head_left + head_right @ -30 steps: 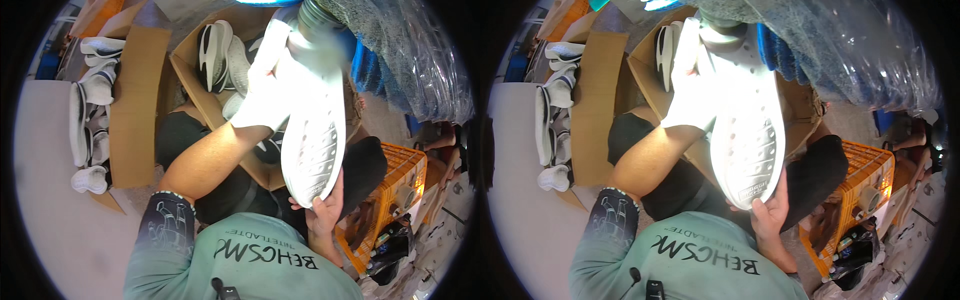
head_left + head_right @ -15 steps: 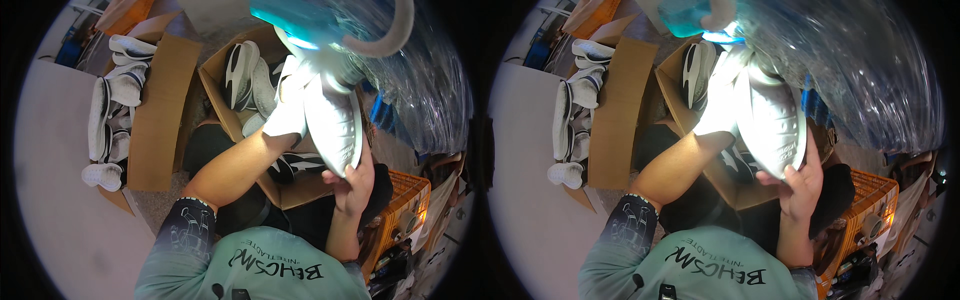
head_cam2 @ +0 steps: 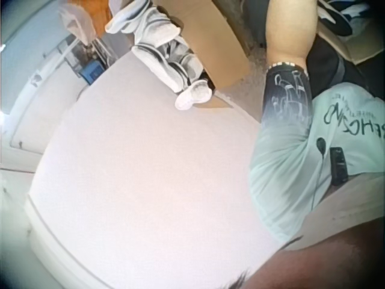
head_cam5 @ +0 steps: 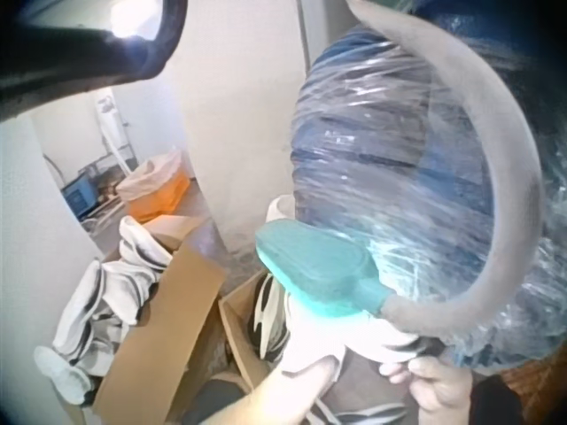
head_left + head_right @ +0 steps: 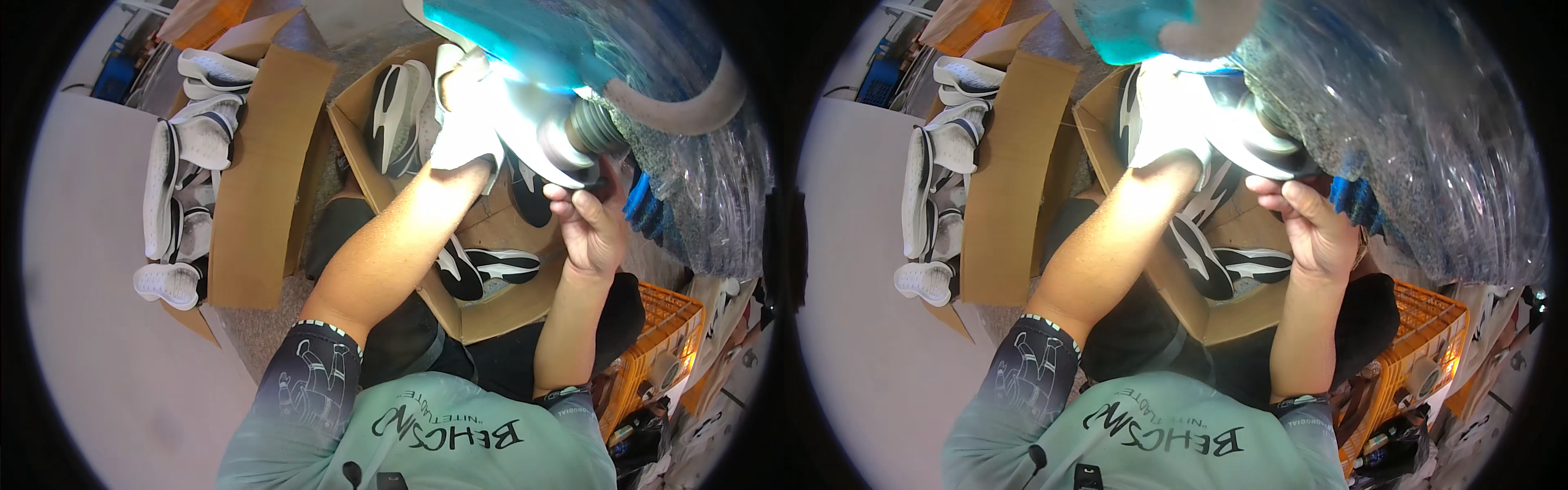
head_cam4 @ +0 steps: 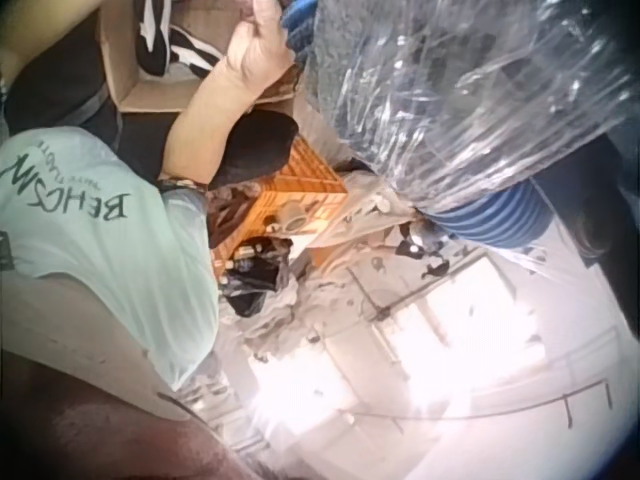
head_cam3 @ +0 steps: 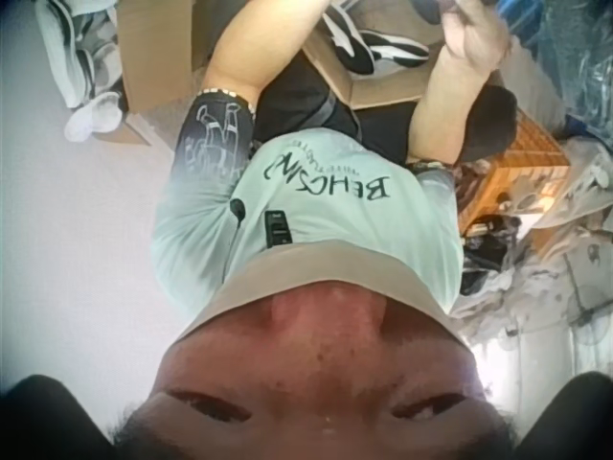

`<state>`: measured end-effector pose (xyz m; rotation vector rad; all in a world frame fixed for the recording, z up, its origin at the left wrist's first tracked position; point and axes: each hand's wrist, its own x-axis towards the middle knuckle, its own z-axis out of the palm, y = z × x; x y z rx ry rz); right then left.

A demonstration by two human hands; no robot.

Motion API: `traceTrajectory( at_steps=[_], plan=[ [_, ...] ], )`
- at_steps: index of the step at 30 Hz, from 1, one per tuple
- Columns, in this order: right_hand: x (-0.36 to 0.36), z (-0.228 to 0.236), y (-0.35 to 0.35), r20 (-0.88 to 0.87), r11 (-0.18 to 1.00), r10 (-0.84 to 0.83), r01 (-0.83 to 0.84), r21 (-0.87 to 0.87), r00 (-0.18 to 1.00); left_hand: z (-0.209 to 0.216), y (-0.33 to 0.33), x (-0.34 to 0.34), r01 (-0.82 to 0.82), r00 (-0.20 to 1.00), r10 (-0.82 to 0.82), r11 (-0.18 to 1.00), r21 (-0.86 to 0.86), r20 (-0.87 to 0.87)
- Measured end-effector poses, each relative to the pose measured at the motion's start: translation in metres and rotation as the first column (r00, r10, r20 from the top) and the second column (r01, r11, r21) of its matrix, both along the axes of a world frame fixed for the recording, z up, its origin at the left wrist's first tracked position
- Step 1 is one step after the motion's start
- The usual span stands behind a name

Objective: The person sits on the floor and repeatedly rubs the soles of white slippers against a rotating buffing wheel. They handle multiple slippers one at a time, turning them over to polish different areas of the sole before placing them back into a cardboard box.

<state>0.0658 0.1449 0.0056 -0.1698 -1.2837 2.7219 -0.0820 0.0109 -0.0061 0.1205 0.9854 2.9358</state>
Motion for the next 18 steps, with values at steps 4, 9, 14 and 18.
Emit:
traceTrajectory(
  at_steps=[4, 9, 14, 18],
  plan=[
    [-0.013, 0.001, -0.006, -0.022, 0.999, -0.032, 0.032, 0.028, 0.999, -0.001, -0.003, -0.009, -0.082, 0.993, 0.073, 0.991, -0.108, -0.092],
    [-0.019, 0.007, -0.015, -0.035, 0.999, 0.012, -0.010, 0.052, 0.999, 0.001, -0.006, -0.017, -0.090, 0.995, 0.092, 0.995, -0.038, 0.041],
    [-0.019, 0.011, -0.023, -0.061, 0.991, 0.000, 0.009, 0.136, 0.998, 0.002, -0.005, -0.013, 0.011, 0.950, -0.090, 0.967, 0.255, 0.300],
    [0.008, 0.019, -0.028, -0.063, 0.959, -0.089, 0.102, 0.263, 0.994, -0.006, 0.002, 0.014, -0.107, 0.993, 0.120, 0.948, -0.299, 0.025]
  ],
)
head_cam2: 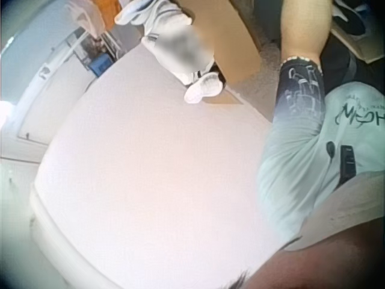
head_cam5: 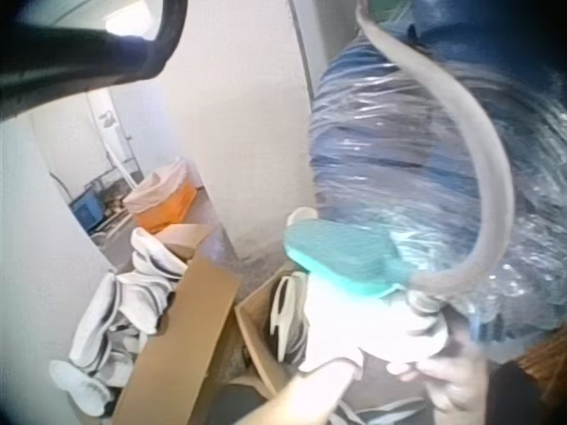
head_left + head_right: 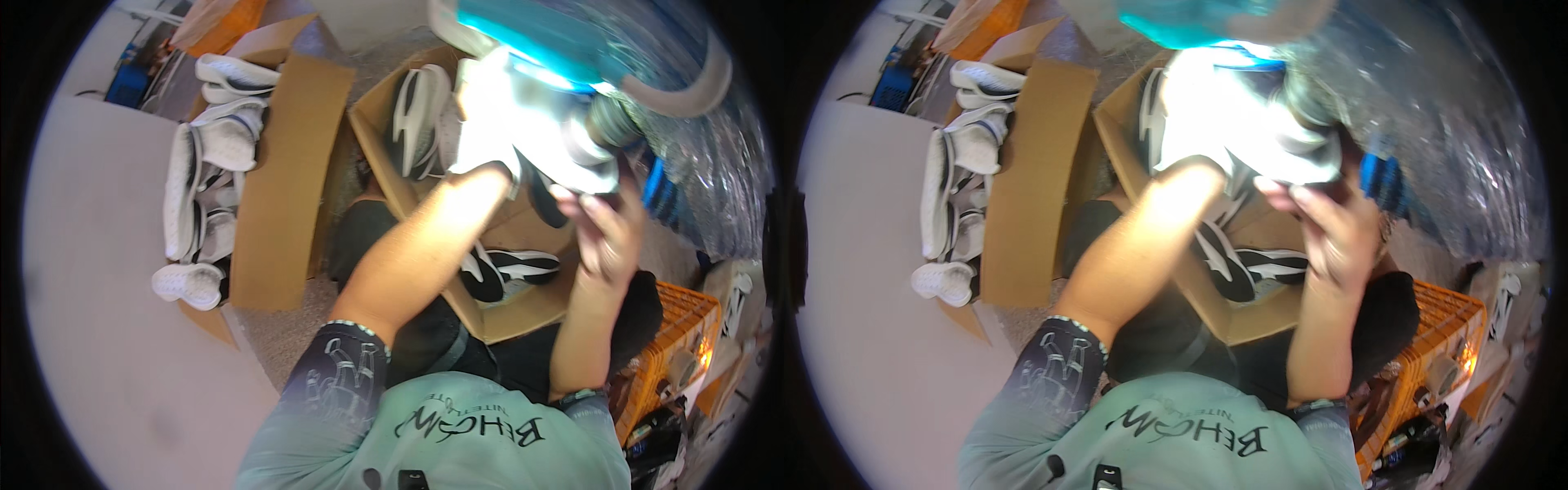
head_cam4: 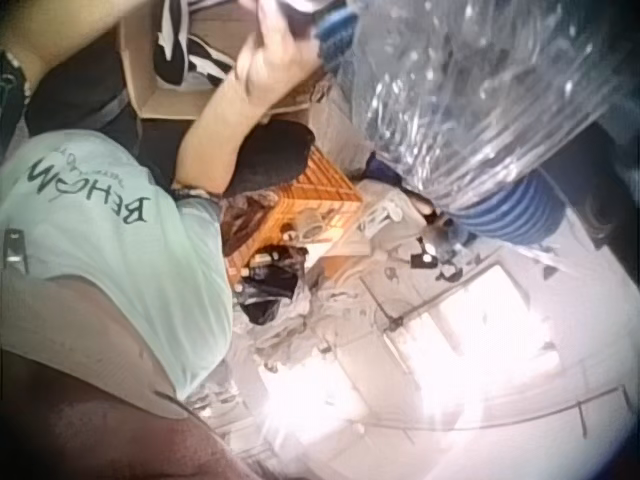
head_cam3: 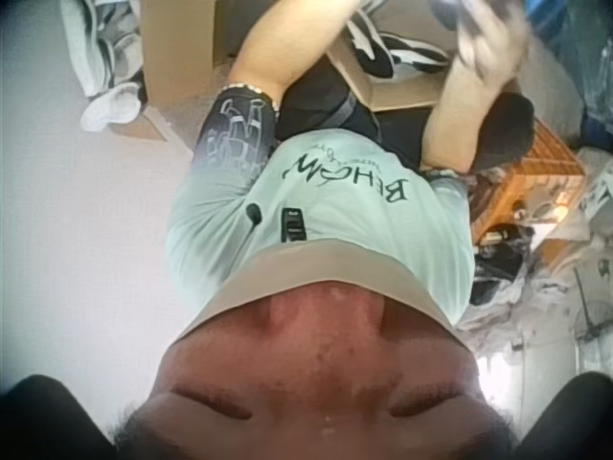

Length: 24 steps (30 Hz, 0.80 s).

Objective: The person sits on the floor and repeatedly rubs the soles of white slippers against a rotating buffing wheel. They handle multiple slippers one at a time, turning them over to polish different areas of the sole before placing them back into a cardboard box.

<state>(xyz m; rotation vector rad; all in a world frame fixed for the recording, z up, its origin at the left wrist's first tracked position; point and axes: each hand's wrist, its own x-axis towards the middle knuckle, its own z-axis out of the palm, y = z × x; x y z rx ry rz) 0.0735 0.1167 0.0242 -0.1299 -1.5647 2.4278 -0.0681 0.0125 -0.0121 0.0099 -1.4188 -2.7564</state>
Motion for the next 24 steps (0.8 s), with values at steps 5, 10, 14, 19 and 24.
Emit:
traceTrajectory(
  at_steps=[5, 10, 14, 19, 24],
  plan=[
    [0.064, 0.012, -0.011, 0.013, 0.990, -0.095, 0.093, 0.106, 0.995, -0.016, 0.000, 0.065, 0.326, 0.945, -0.327, 0.945, -0.020, -0.024],
    [0.095, 0.013, -0.042, 0.065, 0.987, -0.152, 0.154, -0.035, 0.986, -0.033, -0.017, 0.098, 0.575, 0.786, -0.603, 0.794, 0.196, 0.138],
    [0.120, 0.013, -0.060, 0.301, 0.960, -0.173, 0.092, 0.263, 0.938, -0.039, -0.029, 0.095, 0.574, 0.698, -0.679, 0.721, 0.388, 0.228],
    [0.148, -0.003, -0.064, 0.315, 0.871, 0.042, -0.189, 0.454, 0.948, -0.044, -0.037, 0.072, 0.386, 0.660, -0.674, 0.684, 0.619, 0.333],
    [0.159, 0.004, -0.054, 0.396, 0.959, 0.086, -0.184, 0.217, 0.914, -0.059, -0.044, 0.042, 0.278, 0.739, -0.635, 0.592, 0.756, 0.226]
  ],
)
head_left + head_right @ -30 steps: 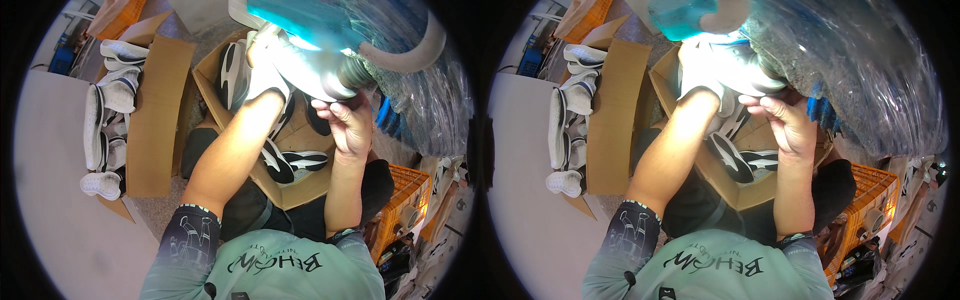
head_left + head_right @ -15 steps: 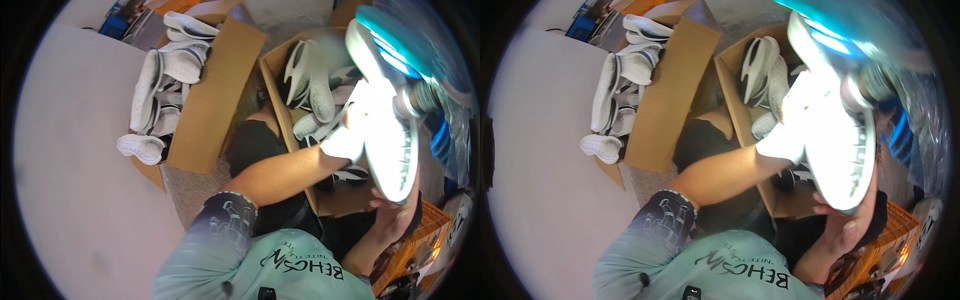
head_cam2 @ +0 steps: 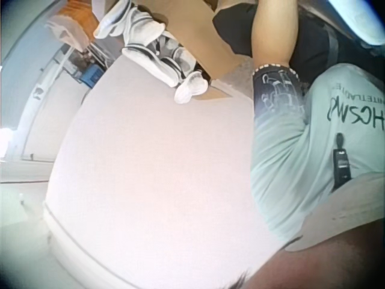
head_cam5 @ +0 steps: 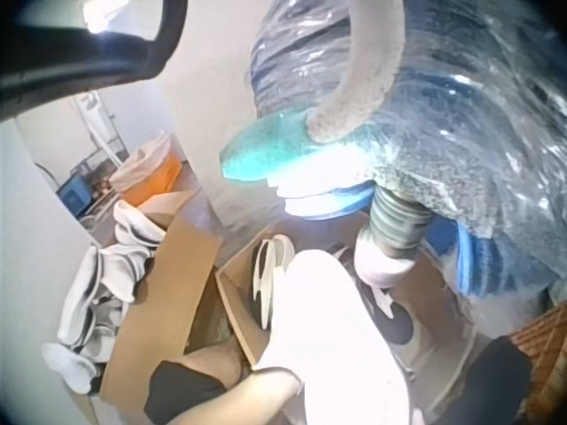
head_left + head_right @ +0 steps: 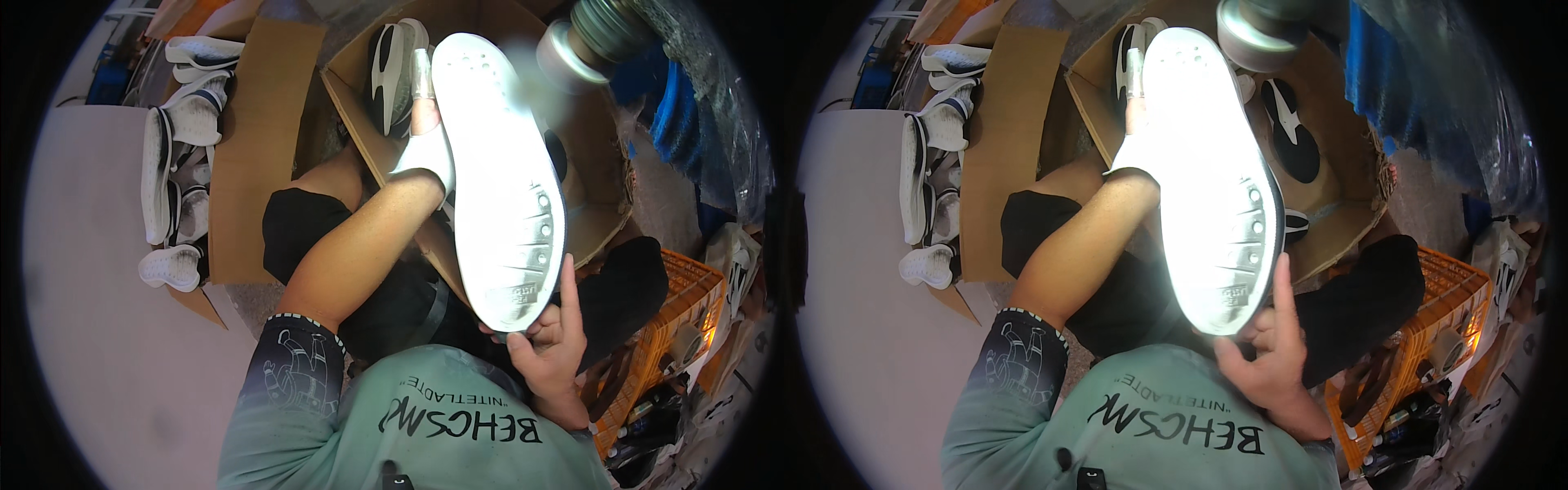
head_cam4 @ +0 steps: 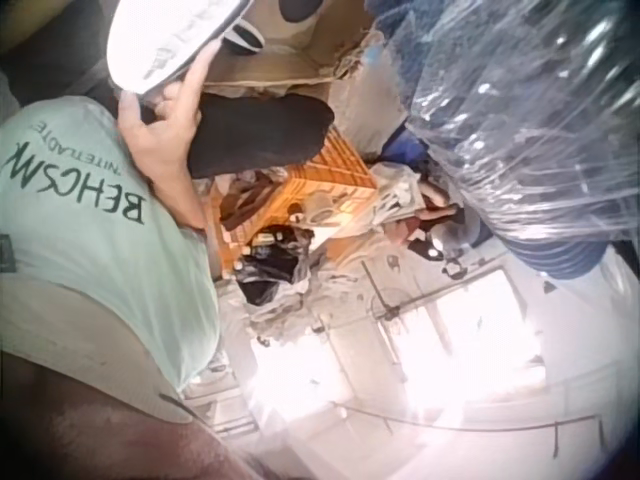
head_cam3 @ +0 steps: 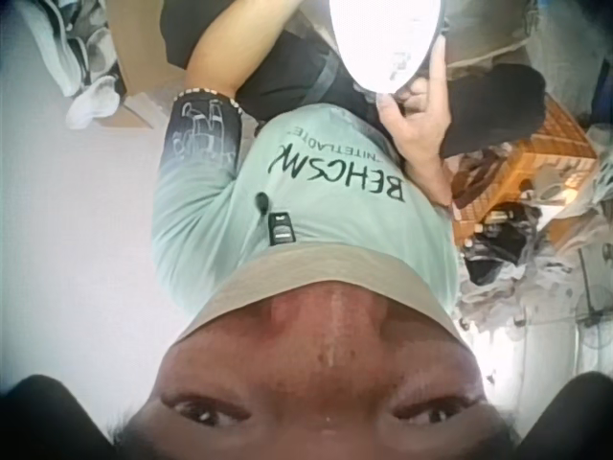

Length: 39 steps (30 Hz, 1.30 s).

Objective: The person sits on the floor and repeatedly rubs the soles of white slippers against a rotating buffing wheel. They handle multiple slippers one at a time, turning them over to polish different areas of the sole before placing them back into a cardboard box.

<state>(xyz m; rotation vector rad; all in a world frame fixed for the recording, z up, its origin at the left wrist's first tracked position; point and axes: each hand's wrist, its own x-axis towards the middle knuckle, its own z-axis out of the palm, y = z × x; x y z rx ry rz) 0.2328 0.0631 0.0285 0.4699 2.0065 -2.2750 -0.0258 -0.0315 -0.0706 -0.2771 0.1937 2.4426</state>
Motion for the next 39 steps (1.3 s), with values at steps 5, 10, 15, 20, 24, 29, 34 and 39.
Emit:
traceTrajectory(
  at_steps=[5, 10, 15, 20, 24, 29, 34, 39],
  plan=[
    [-0.022, -0.013, 0.014, 0.065, 0.966, -0.027, 0.043, -0.254, 0.998, -0.012, -0.012, -0.004, -0.104, 0.992, 0.101, 0.994, -0.036, -0.079],
    [-0.101, -0.082, 0.013, -0.083, 0.962, -0.081, 0.056, -0.268, 0.993, -0.036, -0.020, 0.017, -0.255, 0.803, -0.144, 0.794, -0.552, -0.578],
    [-0.152, -0.167, 0.060, -0.067, 0.973, 0.206, -0.211, -0.092, 0.976, -0.028, -0.071, -0.044, -0.632, 0.728, 0.255, 0.607, -0.481, -0.636],
    [-0.150, -0.303, 0.141, 0.267, 0.631, 0.273, -0.381, 0.675, 0.924, 0.047, -0.186, -0.143, -0.974, 0.227, 0.448, 0.115, -0.197, -0.865],
    [-0.120, -0.378, 0.177, 0.716, 0.157, 0.253, -0.758, 0.634, 0.651, 0.057, -0.208, -0.140, -0.818, 0.464, 0.755, 0.164, -0.551, -0.464],
    [-0.094, -0.421, 0.178, 0.896, -0.017, 0.198, -0.912, 0.410, 0.399, -0.010, -0.133, -0.115, -0.544, 0.836, 0.470, 0.650, -0.530, -0.281],
    [-0.120, -0.361, 0.171, 0.875, -0.073, 0.316, -0.910, 0.407, 0.366, -0.078, -0.051, -0.075, -0.154, 0.959, -0.052, 0.730, -0.666, -0.278],
    [-0.137, -0.180, 0.142, 0.630, 0.007, 0.129, -0.636, 0.772, 0.766, -0.113, -0.008, -0.001, -0.128, 0.813, -0.520, 0.280, -0.951, -0.262]
  ],
)
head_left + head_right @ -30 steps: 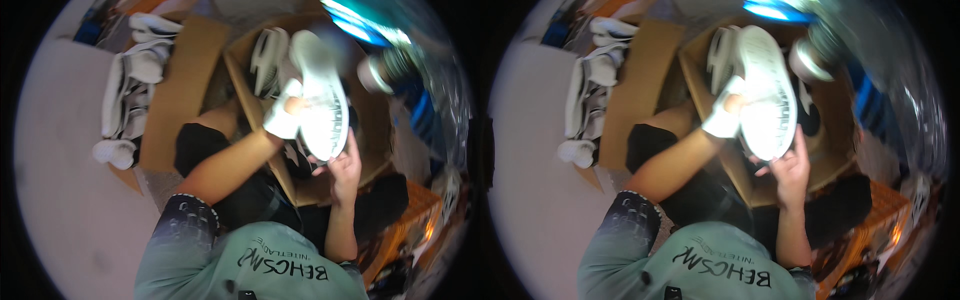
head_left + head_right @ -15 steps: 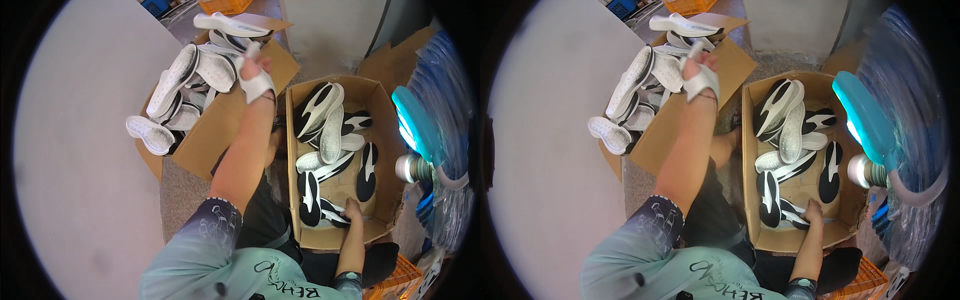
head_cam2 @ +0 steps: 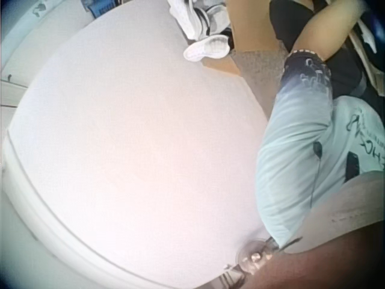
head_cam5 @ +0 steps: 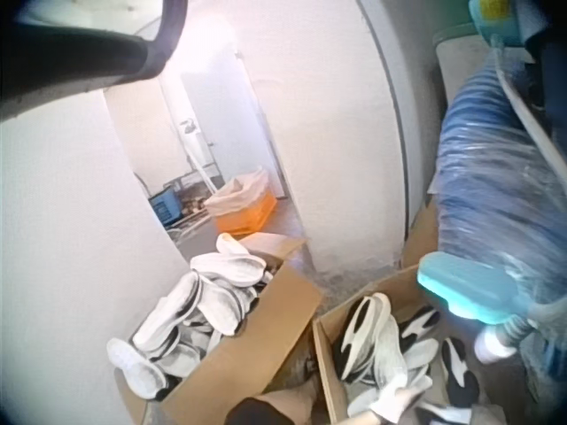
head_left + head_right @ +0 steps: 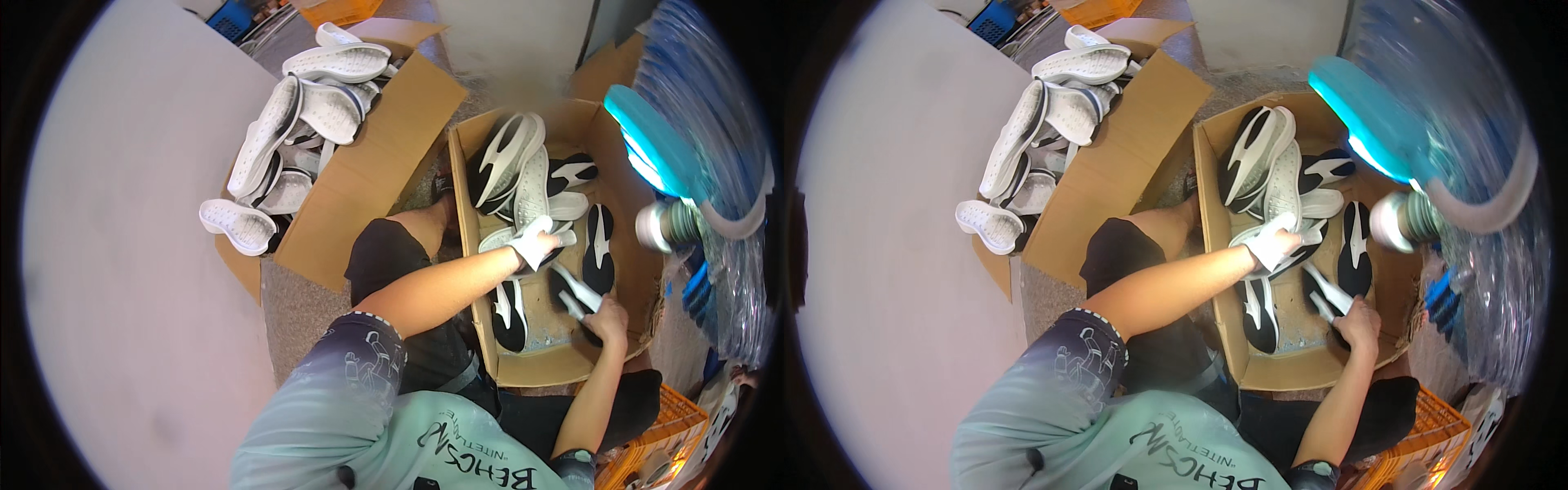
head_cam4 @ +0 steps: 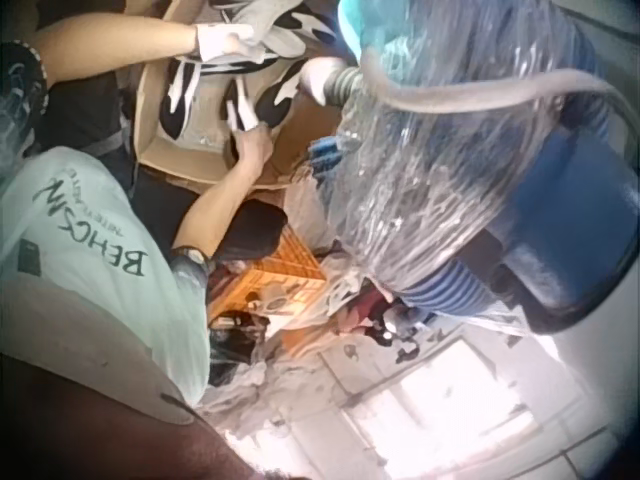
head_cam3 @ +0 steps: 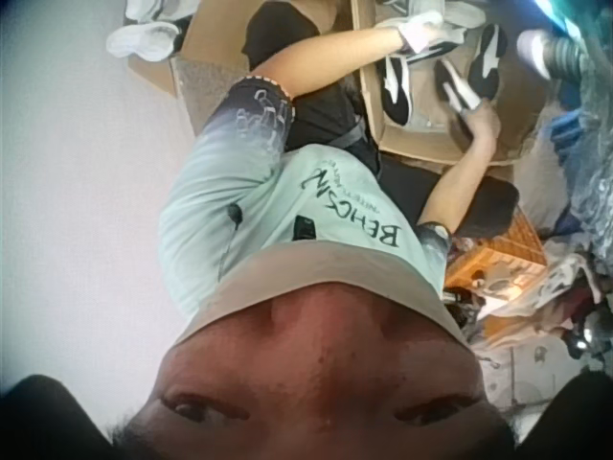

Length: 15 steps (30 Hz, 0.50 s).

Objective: The person sits on the floor and repeatedly rubs the soles of white slippers against a rotating buffing wheel. They handle multiple slippers one at a time, turning them over to polish different areas of the sole before placing them back into a cardboard box.

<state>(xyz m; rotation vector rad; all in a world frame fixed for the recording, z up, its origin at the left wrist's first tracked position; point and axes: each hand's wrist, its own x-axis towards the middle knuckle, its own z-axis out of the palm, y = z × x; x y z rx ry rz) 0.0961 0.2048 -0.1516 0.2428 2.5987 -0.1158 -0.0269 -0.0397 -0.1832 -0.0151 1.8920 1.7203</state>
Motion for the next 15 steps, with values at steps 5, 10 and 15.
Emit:
traceTrajectory(
  at_steps=[5, 10, 15],
  plan=[
    [0.075, 0.134, -0.080, -0.496, 0.934, -0.047, -0.138, -0.329, 0.867, 0.037, 0.019, 0.012, -0.296, 0.829, -0.119, 0.736, 0.610, 0.546],
    [0.075, 0.145, -0.115, -0.809, 0.896, -0.121, -0.287, -0.338, 0.575, 0.080, 0.006, 0.015, -0.117, 0.960, -0.077, 0.765, 0.633, 0.271],
    [0.034, 0.141, -0.097, 0.455, -0.460, -0.560, 0.197, -0.866, 0.692, 0.119, -0.010, 0.000, -0.126, 0.963, -0.077, 0.717, 0.686, 0.258]
  ],
)
